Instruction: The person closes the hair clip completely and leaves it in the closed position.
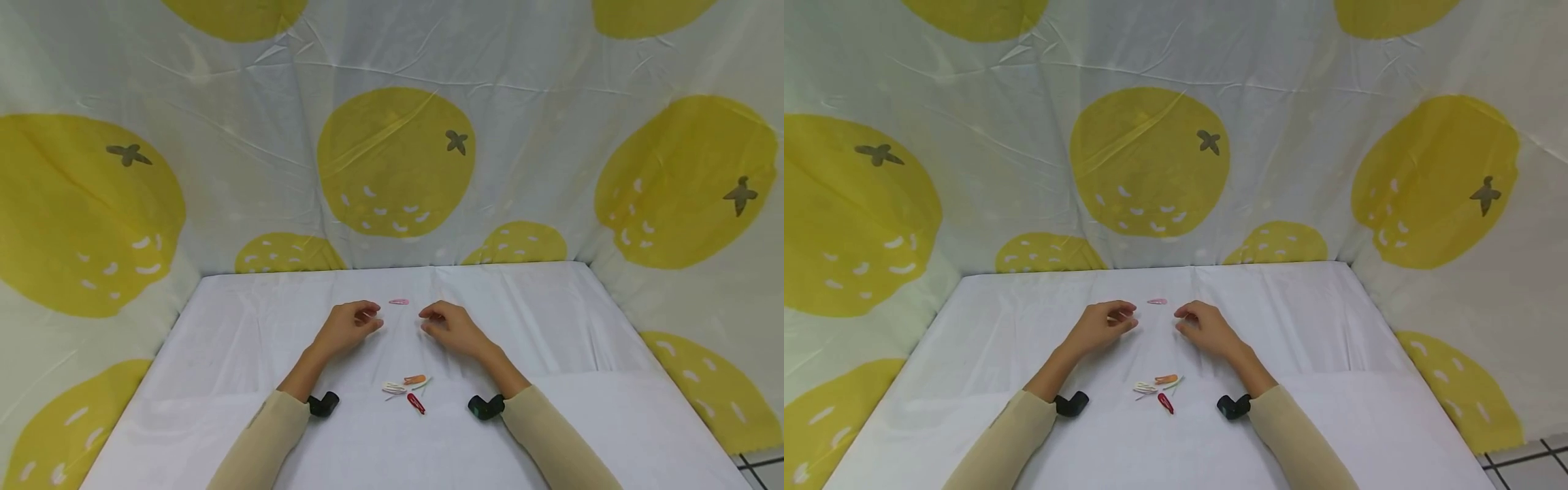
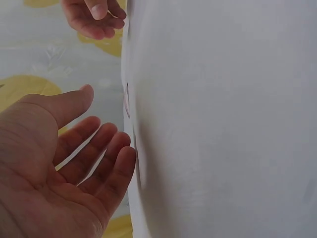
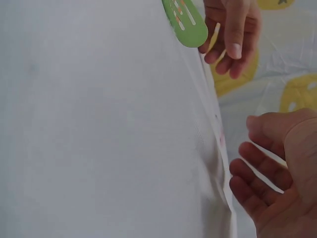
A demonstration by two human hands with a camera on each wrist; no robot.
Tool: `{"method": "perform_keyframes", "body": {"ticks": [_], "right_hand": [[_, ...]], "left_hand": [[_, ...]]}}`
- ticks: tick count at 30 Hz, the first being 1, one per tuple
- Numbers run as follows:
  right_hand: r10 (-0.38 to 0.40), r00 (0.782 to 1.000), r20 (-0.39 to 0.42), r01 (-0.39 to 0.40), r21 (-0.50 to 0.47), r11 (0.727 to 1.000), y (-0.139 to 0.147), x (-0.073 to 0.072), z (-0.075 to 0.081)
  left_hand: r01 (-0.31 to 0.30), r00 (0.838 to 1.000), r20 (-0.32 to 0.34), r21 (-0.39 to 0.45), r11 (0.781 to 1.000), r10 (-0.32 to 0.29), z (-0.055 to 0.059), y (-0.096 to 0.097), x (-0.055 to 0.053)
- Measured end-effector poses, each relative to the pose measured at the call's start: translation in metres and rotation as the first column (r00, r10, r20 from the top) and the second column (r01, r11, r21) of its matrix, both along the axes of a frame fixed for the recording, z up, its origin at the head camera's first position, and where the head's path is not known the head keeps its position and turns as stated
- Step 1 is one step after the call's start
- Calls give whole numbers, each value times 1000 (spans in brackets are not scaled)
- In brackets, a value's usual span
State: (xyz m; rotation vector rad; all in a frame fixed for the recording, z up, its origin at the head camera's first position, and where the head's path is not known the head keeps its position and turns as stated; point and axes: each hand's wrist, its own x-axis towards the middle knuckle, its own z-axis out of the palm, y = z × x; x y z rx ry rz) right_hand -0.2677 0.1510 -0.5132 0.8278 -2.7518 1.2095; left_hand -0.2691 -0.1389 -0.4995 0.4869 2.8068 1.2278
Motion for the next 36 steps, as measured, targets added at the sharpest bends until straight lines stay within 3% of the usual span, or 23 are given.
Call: {"method": "perform_keyframes", "body": {"ticks": [9, 15, 28, 36], "right_hand": [[14, 1000, -9, -14, 33, 999, 8, 16, 9], [12, 1000, 14, -13, 43, 999, 12, 25, 10], [135, 991, 19, -135, 30, 990, 8, 46, 4], [163, 986, 35, -163, 5, 987, 2, 55, 3]], "left_hand": [[54, 999, -9, 23, 998, -54, 6, 3, 12], [105, 994, 10, -5, 994, -105, 8, 5, 23], [208, 978, -12, -70, 976, -210, 6, 9, 45], [261, 964, -27, -65, 963, -263, 12, 16, 55]]}}
